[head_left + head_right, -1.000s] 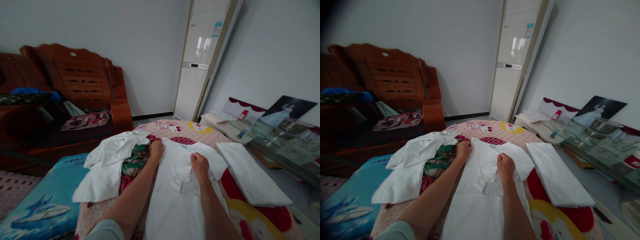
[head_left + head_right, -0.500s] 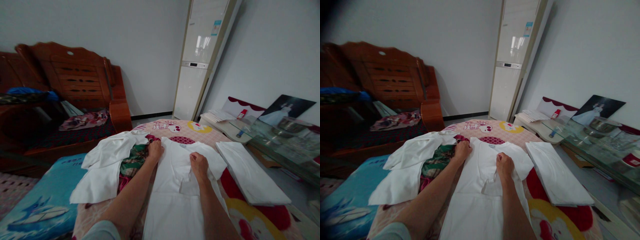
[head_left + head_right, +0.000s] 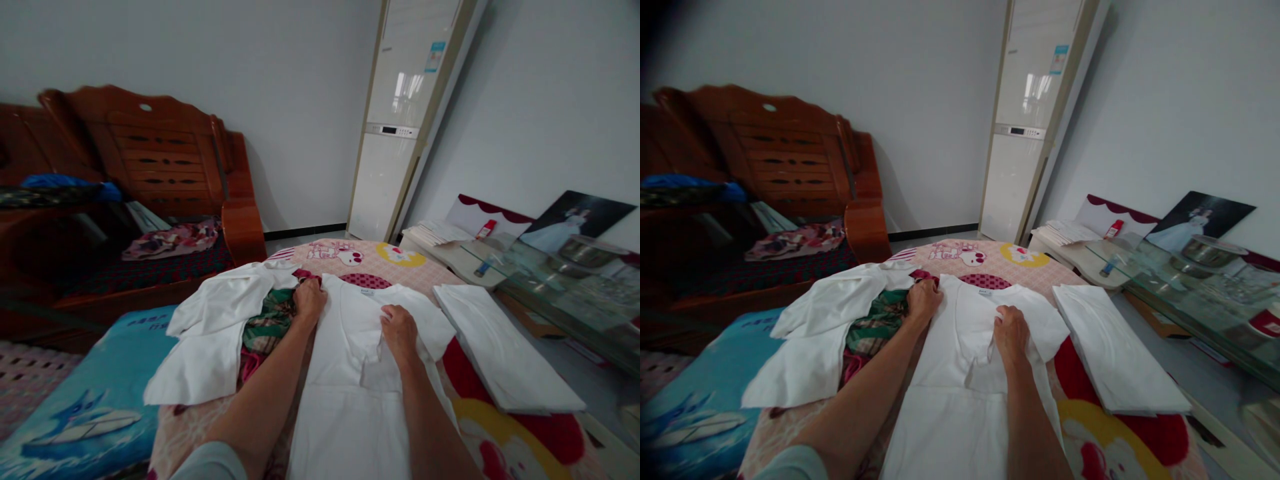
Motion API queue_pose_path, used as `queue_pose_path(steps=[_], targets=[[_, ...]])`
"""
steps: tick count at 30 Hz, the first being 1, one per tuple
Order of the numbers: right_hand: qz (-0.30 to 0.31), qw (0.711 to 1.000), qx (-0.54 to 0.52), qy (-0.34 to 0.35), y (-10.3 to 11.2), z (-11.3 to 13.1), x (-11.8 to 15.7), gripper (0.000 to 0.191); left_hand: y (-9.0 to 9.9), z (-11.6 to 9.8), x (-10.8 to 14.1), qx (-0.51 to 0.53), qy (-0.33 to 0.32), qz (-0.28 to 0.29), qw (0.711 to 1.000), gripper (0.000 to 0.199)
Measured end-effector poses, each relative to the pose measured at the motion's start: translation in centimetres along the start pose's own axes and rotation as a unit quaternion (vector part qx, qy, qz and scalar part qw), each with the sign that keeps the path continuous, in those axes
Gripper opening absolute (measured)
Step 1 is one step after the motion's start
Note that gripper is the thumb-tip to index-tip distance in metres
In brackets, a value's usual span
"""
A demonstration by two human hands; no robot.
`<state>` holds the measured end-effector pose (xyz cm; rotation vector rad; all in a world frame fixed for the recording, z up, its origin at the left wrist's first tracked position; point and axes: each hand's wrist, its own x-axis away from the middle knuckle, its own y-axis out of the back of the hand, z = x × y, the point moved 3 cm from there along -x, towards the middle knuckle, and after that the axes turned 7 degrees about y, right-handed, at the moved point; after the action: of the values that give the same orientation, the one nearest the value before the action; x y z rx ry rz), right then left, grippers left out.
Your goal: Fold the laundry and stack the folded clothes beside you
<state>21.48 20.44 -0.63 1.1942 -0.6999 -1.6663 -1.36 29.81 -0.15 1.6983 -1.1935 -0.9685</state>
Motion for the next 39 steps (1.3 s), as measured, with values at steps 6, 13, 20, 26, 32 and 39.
queue_pose_path(steps=[6, 13, 20, 26, 32, 39], targets=[[-0.022, 0.999, 0.019, 0.034, -0.7, -0.6, 0.1, 0.029, 0.6, 0.3, 0.1, 0.01, -0.021, -0.003, 1.0, 0.019], [-0.015, 0.999, 0.029, 0.037, -1.6, -1.2, -0.1, 0.034, -0.8, -1.7, 1.8, 0.137, -0.314, 0.073, 0.937, 0.027], [-0.034, 0.999, 0.018, 0.023, -1.2, -1.6, -0.2, 0.036, -3.0, -1.7, 2.2, 0.098, -0.369, 0.088, 0.92, 0.043], [-0.021, 0.998, 0.051, 0.008, -1.2, -1.3, -0.4, 0.033, -1.9, -3.5, 3.8, 0.157, -0.392, 0.111, 0.9, 0.033], [-0.051, 0.995, -0.063, -0.056, -0.5, -1.9, -0.8, 0.018, -2.5, -4.5, 5.1, 0.197, -0.419, 0.155, 0.873, 0.025], [-0.078, 0.934, -0.313, -0.155, -1.5, -3.0, -0.8, 0.031, -2.0, -4.5, 5.8, 0.221, -0.457, 0.178, 0.843, 0.033]])
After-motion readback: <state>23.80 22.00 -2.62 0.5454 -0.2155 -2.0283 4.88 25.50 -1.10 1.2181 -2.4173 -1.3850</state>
